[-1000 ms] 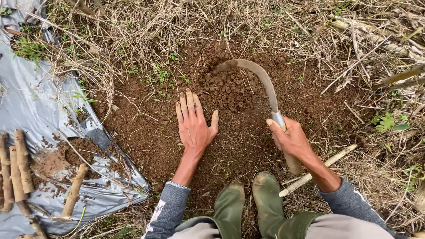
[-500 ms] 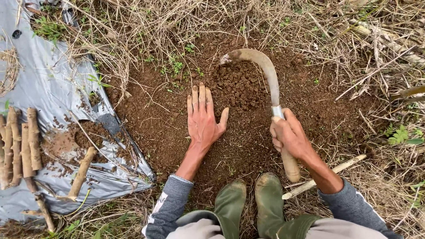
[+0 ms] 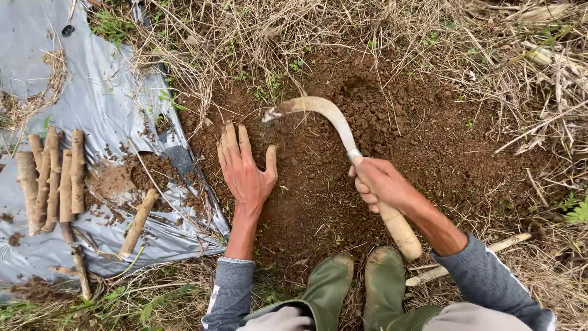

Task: The person uses a sickle to break up and loosen the soil in a garden bed. They repeatedly strike the ground with the tool and use their hands to clear away dry grass and debris from the area.

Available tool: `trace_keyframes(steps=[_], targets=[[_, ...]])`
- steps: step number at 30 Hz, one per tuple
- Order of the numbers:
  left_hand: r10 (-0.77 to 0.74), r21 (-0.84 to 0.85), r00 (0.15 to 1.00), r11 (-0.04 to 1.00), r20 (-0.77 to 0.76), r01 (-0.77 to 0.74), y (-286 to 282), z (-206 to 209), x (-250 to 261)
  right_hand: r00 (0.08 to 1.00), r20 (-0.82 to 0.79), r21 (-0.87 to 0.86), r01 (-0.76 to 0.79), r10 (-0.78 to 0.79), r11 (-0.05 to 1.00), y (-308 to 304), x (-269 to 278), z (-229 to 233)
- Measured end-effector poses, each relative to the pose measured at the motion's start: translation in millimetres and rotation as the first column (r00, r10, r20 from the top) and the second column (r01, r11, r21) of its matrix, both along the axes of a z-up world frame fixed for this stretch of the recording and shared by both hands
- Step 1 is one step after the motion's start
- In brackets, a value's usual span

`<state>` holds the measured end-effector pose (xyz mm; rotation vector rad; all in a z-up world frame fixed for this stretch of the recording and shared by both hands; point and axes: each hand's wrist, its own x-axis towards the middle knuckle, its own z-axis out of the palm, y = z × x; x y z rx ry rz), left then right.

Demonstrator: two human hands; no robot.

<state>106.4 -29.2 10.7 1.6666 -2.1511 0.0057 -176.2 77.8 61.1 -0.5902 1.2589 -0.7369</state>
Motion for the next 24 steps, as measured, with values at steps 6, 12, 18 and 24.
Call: trace_keyframes(steps=[6, 12, 18, 24], targets=[[0.012, -0.008, 0.999, 1.0, 0.051, -0.012, -3, -10, -3, 0.976, -0.022, -0.094, 0.215, -0.218, 0.972, -53, 10, -29], [0.016, -0.01, 0.999, 1.0, 0.051, -0.015, -3, -15, -2, 0.978, -0.062, -0.025, 0.2, -0.201, 0.98, -30, 14, -12], [0.004, -0.004, 0.999, 1.0, 0.036, -0.004, -3, -14, -1, 0.986, -0.135, -0.008, 0.098, -0.098, 0.995, -33, 20, -14], [0.01, -0.009, 1.0, 1.0, 0.023, -0.01, -5, -15, -2, 0.972, -0.072, -0.041, 0.221, -0.224, 0.974, -28, 7, -18]])
